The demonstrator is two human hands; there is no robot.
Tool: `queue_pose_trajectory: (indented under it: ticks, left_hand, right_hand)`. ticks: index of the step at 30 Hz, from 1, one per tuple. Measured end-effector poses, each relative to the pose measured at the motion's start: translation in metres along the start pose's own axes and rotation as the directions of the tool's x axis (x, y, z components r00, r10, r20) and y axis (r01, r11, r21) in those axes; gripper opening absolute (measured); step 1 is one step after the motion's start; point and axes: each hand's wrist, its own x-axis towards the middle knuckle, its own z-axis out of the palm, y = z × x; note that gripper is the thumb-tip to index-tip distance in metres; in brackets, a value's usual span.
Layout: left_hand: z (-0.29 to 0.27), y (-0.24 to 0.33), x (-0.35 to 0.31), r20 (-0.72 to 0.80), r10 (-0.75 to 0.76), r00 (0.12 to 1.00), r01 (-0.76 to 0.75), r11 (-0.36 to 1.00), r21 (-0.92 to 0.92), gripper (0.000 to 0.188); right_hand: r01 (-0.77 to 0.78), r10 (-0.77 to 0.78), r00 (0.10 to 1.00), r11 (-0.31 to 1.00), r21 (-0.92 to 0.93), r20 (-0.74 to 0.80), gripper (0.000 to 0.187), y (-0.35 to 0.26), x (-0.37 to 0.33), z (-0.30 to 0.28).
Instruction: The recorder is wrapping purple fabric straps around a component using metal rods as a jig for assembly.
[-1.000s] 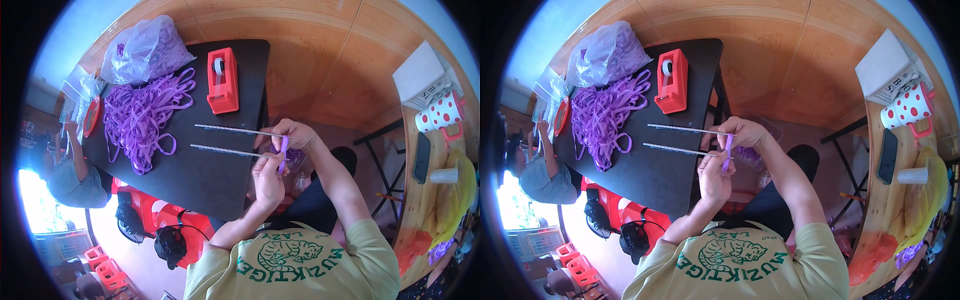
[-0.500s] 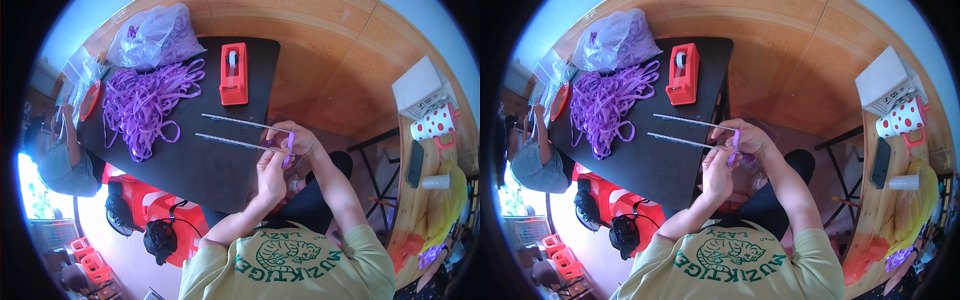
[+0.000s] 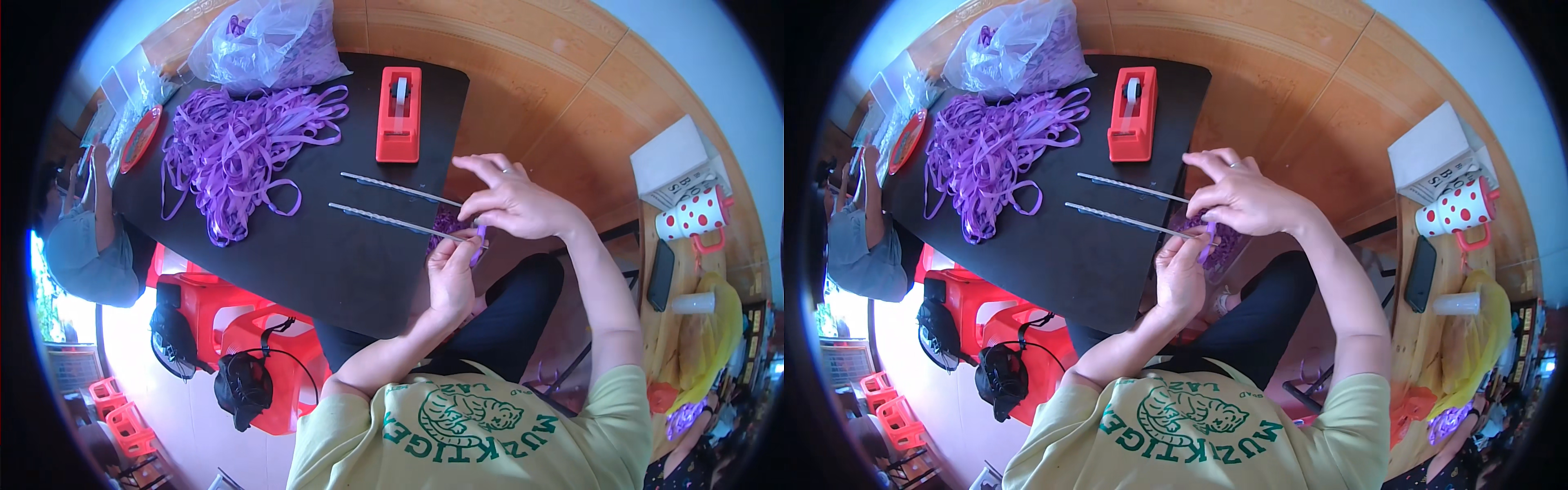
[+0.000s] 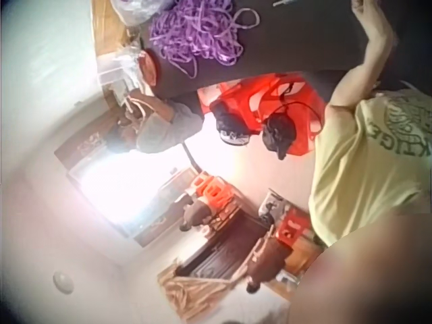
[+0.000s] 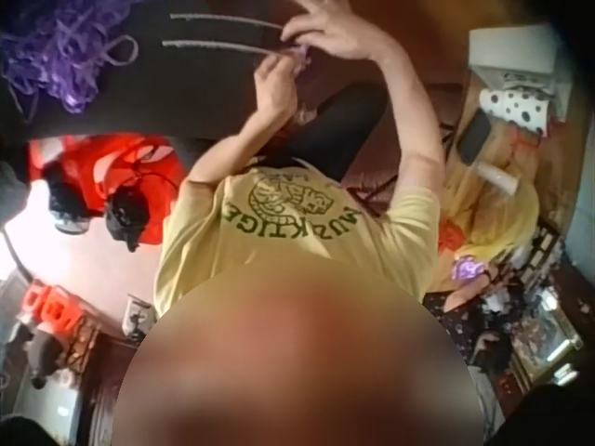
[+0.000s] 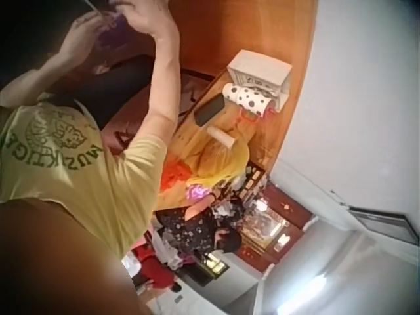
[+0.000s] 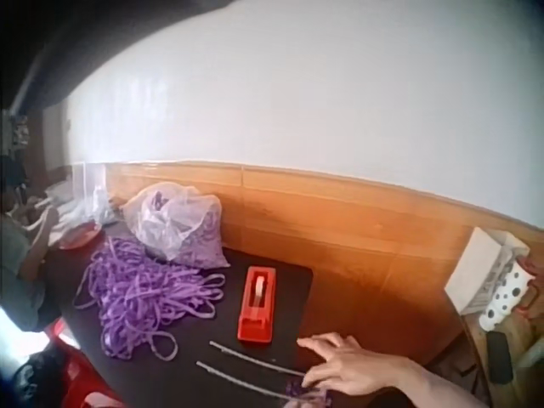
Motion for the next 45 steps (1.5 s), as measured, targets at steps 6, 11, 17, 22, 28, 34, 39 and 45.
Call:
queue_pose_trajectory:
  ticks: [6,11,17,22,28,34,39,45]
  left_hand:
    - [0.000,-0.004,0.001,0.007,0.011,1.000,-0.011,1.000,-0.011,0.005]
    - [0.001,-0.003,0.001,-0.008,0.002,1.000,-0.002,1.000,-0.031,0.008]
    - [0.003,-0.001,0.001,0.007,-0.015,1.000,0.016,0.998,-0.056,0.005]
    - [0.003,-0.002,0.002,-0.009,-0.007,1.000,0.006,0.999,-0.043,0.005]
    - [0.001,0.000,0.001,0.018,-0.018,1.000,0.018,0.999,-0.045,0.006]
    - [0.003,0.002,0.001,0.007,-0.031,1.000,0.031,0.999,-0.032,0.006]
    - [0.001,0.003,0.003,0.040,-0.042,0.998,0.041,0.999,0.028,0.007]
    - [0.004,0.010,-0.003,-0.001,-0.062,0.998,0.061,0.996,0.068,0.008]
  right_hand:
    - [-0.008,0.055,0.971,0.980,-0.197,0.234,0.010,-0.008,0.021,-0.002]
    - [0.027,0.041,0.959,0.972,-0.233,0.281,0.007,-0.010,0.028,-0.002]
    - [0.085,-0.044,0.982,0.972,-0.221,0.183,0.006,-0.009,0.020,0.001]
    - [0.080,-0.083,0.997,0.986,-0.146,-0.011,0.006,-0.006,-0.001,0.005]
    - [0.094,-0.096,0.947,0.995,-0.022,-0.305,0.012,0.019,-0.032,0.036]
    - [0.250,0.042,0.816,0.873,0.418,-0.576,0.026,0.053,-0.051,0.097]
    - [0.162,0.402,0.813,0.538,0.827,-0.420,0.024,0.063,-0.058,0.121]
    - [0.177,0.319,0.918,0.205,0.963,-0.237,0.022,0.040,-0.025,0.104]
